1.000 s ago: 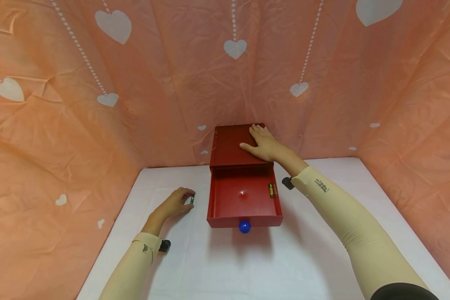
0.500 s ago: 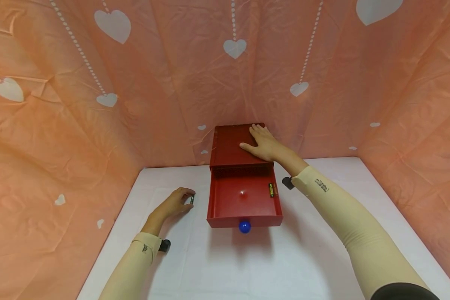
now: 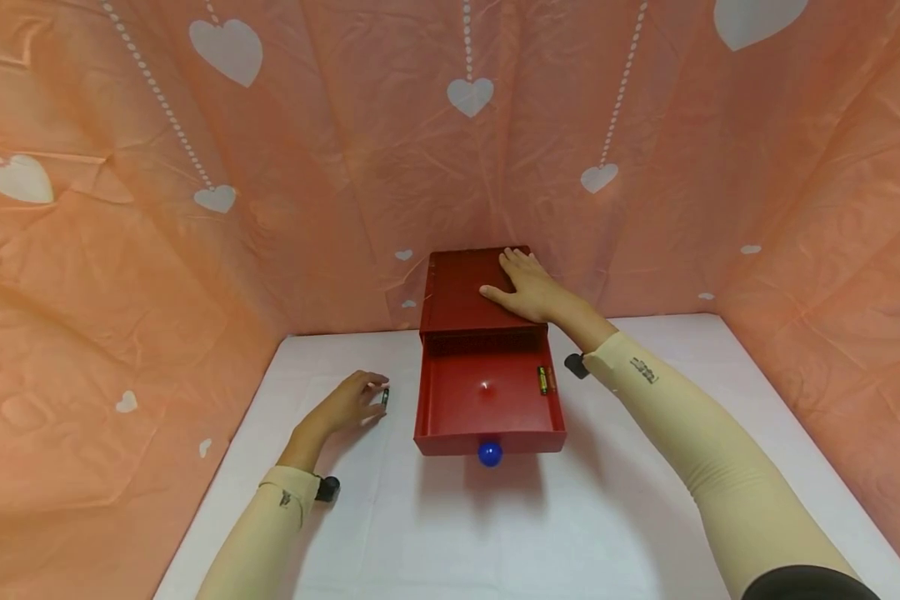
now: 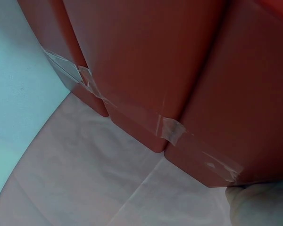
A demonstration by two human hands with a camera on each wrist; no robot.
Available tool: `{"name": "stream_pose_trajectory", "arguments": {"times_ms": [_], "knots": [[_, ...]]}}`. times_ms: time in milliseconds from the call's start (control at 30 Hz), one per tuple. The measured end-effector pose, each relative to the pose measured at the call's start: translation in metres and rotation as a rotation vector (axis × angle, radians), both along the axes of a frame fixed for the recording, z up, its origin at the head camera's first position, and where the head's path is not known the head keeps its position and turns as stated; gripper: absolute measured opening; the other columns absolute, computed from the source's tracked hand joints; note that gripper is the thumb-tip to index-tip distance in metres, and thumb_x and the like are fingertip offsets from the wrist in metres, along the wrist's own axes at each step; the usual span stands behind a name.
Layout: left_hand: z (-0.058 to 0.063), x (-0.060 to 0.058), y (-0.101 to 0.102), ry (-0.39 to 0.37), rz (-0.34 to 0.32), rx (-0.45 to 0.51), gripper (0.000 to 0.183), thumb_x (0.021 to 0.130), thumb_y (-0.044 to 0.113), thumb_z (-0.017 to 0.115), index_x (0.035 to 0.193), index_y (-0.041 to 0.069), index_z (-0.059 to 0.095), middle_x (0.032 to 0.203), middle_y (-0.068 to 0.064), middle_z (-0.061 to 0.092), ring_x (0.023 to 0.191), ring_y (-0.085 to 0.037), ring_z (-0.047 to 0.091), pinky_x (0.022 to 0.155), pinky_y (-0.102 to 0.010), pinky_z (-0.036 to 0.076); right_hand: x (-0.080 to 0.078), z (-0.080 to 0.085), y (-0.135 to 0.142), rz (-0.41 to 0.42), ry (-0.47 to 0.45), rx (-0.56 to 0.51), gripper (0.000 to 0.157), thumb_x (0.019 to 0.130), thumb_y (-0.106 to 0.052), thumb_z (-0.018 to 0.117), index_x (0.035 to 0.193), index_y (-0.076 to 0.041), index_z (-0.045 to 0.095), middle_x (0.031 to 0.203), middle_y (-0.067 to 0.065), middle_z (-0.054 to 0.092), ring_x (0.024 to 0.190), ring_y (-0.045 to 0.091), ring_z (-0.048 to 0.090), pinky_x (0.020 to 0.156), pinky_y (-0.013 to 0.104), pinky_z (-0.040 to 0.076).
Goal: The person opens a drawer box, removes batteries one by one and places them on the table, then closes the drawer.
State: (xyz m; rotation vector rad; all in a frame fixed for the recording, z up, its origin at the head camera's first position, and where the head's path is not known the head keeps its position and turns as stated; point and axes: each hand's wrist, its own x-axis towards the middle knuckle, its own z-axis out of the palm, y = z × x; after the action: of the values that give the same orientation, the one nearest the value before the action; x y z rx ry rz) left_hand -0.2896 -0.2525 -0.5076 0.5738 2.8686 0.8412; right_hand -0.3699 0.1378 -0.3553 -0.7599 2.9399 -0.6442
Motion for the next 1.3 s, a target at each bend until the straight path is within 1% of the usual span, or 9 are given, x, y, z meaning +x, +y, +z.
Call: {"name": "stream_pose_trajectory", "arguments": {"times_ms": [100, 200, 367, 433, 533, 667, 933, 1133, 1300], "knots": [[0.006, 0.000, 0.000, 0.037, -0.033, 0.021, 0.048, 0.098, 0.008, 0.078, 0.141, -0.005, 0.061, 0.136, -0.025, 0.062, 0.126, -0.044, 0.061, 0.110, -0.060, 0.049, 0.000, 0.000, 0.000, -0.003, -0.003, 0.002, 0.090, 0.112, -0.054, 0.049, 0.167, 0.008, 0.015, 0.177, 0.027, 0.007, 0.165, 0.040, 0.001, 0.133, 0.048, -0.004], [0.015, 0.001, 0.002, 0.071, -0.047, 0.058, 0.047, 0.098, 0.008, 0.078, 0.140, -0.006, 0.062, 0.135, -0.027, 0.062, 0.125, -0.048, 0.060, 0.109, -0.062, 0.049, -0.001, -0.001, 0.000, -0.004, -0.005, 0.005, 0.089, 0.112, -0.054, 0.047, 0.167, 0.008, 0.015, 0.177, 0.027, 0.007, 0.165, 0.040, 0.001, 0.133, 0.048, -0.004], [0.030, 0.005, 0.007, 0.100, -0.007, 0.078, 0.047, 0.099, 0.013, 0.078, 0.142, -0.002, 0.063, 0.138, -0.024, 0.062, 0.126, -0.046, 0.061, 0.109, -0.061, 0.050, -0.001, -0.002, 0.000, -0.003, -0.005, 0.007, 0.089, 0.112, -0.055, 0.046, 0.167, 0.008, 0.014, 0.177, 0.027, 0.006, 0.166, 0.039, 0.001, 0.133, 0.047, -0.004], [0.037, 0.006, 0.008, 0.136, -0.001, 0.079, 0.047, 0.099, 0.014, 0.078, 0.141, -0.001, 0.064, 0.137, -0.023, 0.063, 0.125, -0.045, 0.062, 0.108, -0.061, 0.050, -0.001, -0.002, 0.000, -0.003, -0.005, 0.007, 0.089, 0.112, -0.055, 0.046, 0.167, 0.008, 0.014, 0.177, 0.027, 0.006, 0.166, 0.039, 0.000, 0.133, 0.047, -0.005], [0.049, 0.009, 0.011, 0.175, 0.000, 0.092, 0.046, 0.099, 0.014, 0.079, 0.140, -0.001, 0.065, 0.136, -0.023, 0.064, 0.123, -0.045, 0.063, 0.107, -0.061, 0.051, -0.001, -0.001, 0.001, -0.003, -0.006, 0.007, 0.089, 0.112, -0.055, 0.046, 0.167, 0.008, 0.014, 0.177, 0.027, 0.006, 0.166, 0.039, 0.000, 0.133, 0.048, -0.005], [0.064, 0.012, 0.015, 0.194, 0.007, 0.108, 0.045, 0.099, 0.015, 0.079, 0.139, 0.000, 0.065, 0.138, -0.022, 0.064, 0.123, -0.044, 0.063, 0.108, -0.060, 0.051, 0.000, 0.000, 0.000, -0.002, -0.009, 0.007, 0.089, 0.112, -0.054, 0.047, 0.167, 0.007, 0.014, 0.177, 0.027, 0.006, 0.166, 0.039, 0.000, 0.133, 0.047, -0.005], [0.088, 0.021, 0.030, 0.283, -0.006, 0.165, 0.041, 0.098, 0.012, 0.080, 0.135, 0.000, 0.067, 0.133, -0.019, 0.067, 0.119, -0.040, 0.065, 0.107, -0.055, 0.053, -0.002, -0.001, 0.000, 0.002, -0.007, 0.010, 0.089, 0.112, -0.054, 0.046, 0.167, 0.007, 0.014, 0.177, 0.027, 0.006, 0.166, 0.038, 0.001, 0.134, 0.047, -0.004], [0.106, 0.032, 0.046, 0.275, 0.019, 0.228, 0.039, 0.098, 0.011, 0.080, 0.135, 0.004, 0.069, 0.133, -0.016, 0.067, 0.120, -0.035, 0.066, 0.107, -0.052, 0.054, -0.001, -0.001, 0.000, -0.003, -0.011, 0.006, 0.089, 0.112, -0.055, 0.047, 0.168, 0.007, 0.014, 0.177, 0.026, 0.006, 0.166, 0.038, 0.001, 0.133, 0.047, -0.005], [0.121, 0.044, 0.059, 0.287, 0.028, 0.250, 0.043, 0.098, 0.014, 0.081, 0.139, 0.009, 0.069, 0.133, -0.013, 0.068, 0.120, -0.033, 0.066, 0.106, -0.051, 0.055, -0.002, -0.001, 0.000, 0.006, -0.009, 0.008, 0.089, 0.112, -0.054, 0.046, 0.167, 0.008, 0.014, 0.177, 0.027, 0.006, 0.166, 0.038, 0.001, 0.133, 0.047, -0.005]]}}
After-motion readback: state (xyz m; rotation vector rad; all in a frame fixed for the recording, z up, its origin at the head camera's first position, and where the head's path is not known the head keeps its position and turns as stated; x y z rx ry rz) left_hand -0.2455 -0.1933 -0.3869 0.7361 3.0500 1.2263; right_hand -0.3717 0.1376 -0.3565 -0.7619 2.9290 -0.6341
